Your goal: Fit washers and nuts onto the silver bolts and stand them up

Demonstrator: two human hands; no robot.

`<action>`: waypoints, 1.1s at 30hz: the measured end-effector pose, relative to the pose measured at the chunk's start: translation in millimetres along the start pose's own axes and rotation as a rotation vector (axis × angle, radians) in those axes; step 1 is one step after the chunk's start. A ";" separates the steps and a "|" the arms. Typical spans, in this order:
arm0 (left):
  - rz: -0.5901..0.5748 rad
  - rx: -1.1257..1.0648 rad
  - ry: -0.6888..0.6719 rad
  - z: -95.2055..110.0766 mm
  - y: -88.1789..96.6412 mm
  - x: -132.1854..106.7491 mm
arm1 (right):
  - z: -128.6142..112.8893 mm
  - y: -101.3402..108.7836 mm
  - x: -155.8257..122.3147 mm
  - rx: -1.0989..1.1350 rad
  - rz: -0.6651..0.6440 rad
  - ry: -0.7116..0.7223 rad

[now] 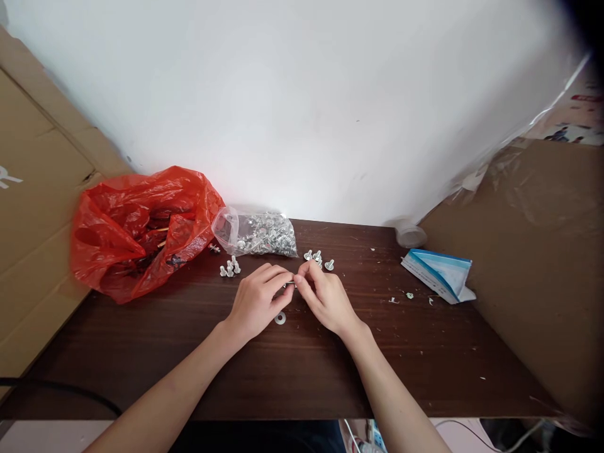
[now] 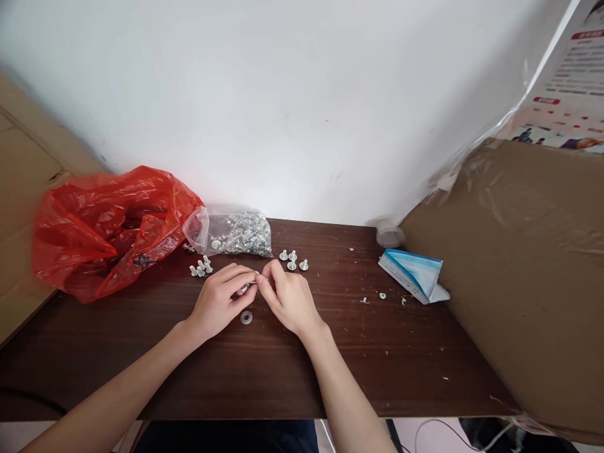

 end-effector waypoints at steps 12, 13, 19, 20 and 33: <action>0.012 -0.014 -0.001 -0.2 -0.2 0.3 | 2.0 -8.5 -0.4 -0.088 -0.088 0.015; 0.009 -0.014 -0.007 0.9 -0.9 0.3 | 2.9 -8.3 -0.5 -0.083 -0.076 0.014; 0.014 -0.043 0.007 -1.5 -2.5 -0.5 | 3.5 2.1 -1.0 -0.007 0.022 -0.003; 0.016 -0.050 0.015 -3.0 -2.4 -0.6 | 2.6 2.3 -0.8 -0.003 0.015 -0.001; 0.007 -0.040 0.025 -7.1 -3.0 0.9 | 4.1 -12.2 1.2 -0.115 -0.014 -0.016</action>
Point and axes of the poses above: each hand's wrist, its own x-axis towards the middle knuckle, its own y-axis out of the back of the hand, z = x × y, the point moved 6 cm from there along x, towards the middle knuckle, and after that the axes turned 7 degrees about y, right-handed, at the moved point
